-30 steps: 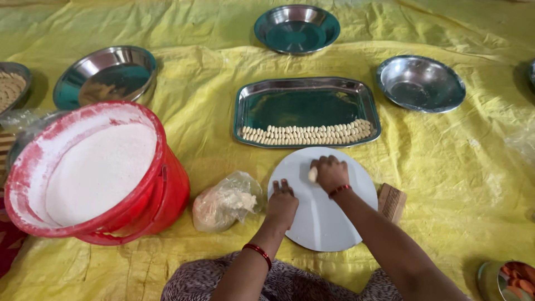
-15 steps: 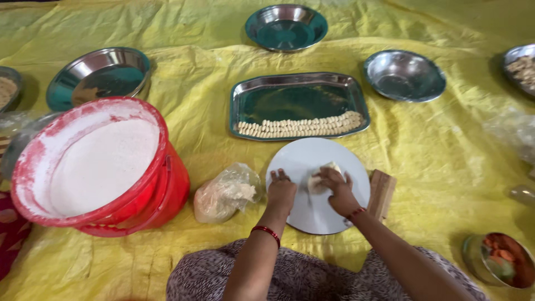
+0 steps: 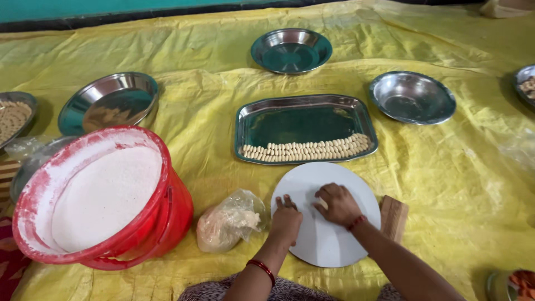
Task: The person shapes small pieces of dough into elongated forms using a wooden grooved tool and places them on a metal tray. They then knead a larger lump of dough on a white plate.
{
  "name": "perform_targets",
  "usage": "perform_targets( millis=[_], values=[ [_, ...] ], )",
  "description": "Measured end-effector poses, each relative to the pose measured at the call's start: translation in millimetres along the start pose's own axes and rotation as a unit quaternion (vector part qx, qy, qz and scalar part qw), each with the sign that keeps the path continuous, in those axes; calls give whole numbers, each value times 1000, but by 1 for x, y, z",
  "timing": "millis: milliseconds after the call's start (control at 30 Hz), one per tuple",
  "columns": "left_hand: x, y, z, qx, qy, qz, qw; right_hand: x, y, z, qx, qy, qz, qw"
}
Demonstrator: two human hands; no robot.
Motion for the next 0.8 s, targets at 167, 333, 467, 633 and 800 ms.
perform_targets(
  millis=[167,333,467,633,800],
  values=[
    [-1,4,-5,-35,-2,-29,999,-69,36,-44,60,-99,-102,988],
    [-10,4,-7,-43,51,-28,997,-79,31,-26,91,-87,-163,978],
    [-17,4,-9,-19,72,-14,997,-24,-14,19,89,102,-84,987],
    [-13,-6,-15,46,30,23,998,69,-8,30,-36,71,-15,997],
    [-10,-7,-8,42,26,39,998,114,66,33,-176,145,-299,927]
  ],
)
Point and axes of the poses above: each hand's wrist, its own x-axis away from the middle knuckle, its own z-axis out of the back of the hand, y = z × x, the point moved 9 cm from there along -x, towards the middle knuckle, and after that the axes turned 8 degrees about x, right-handed, at the moved point
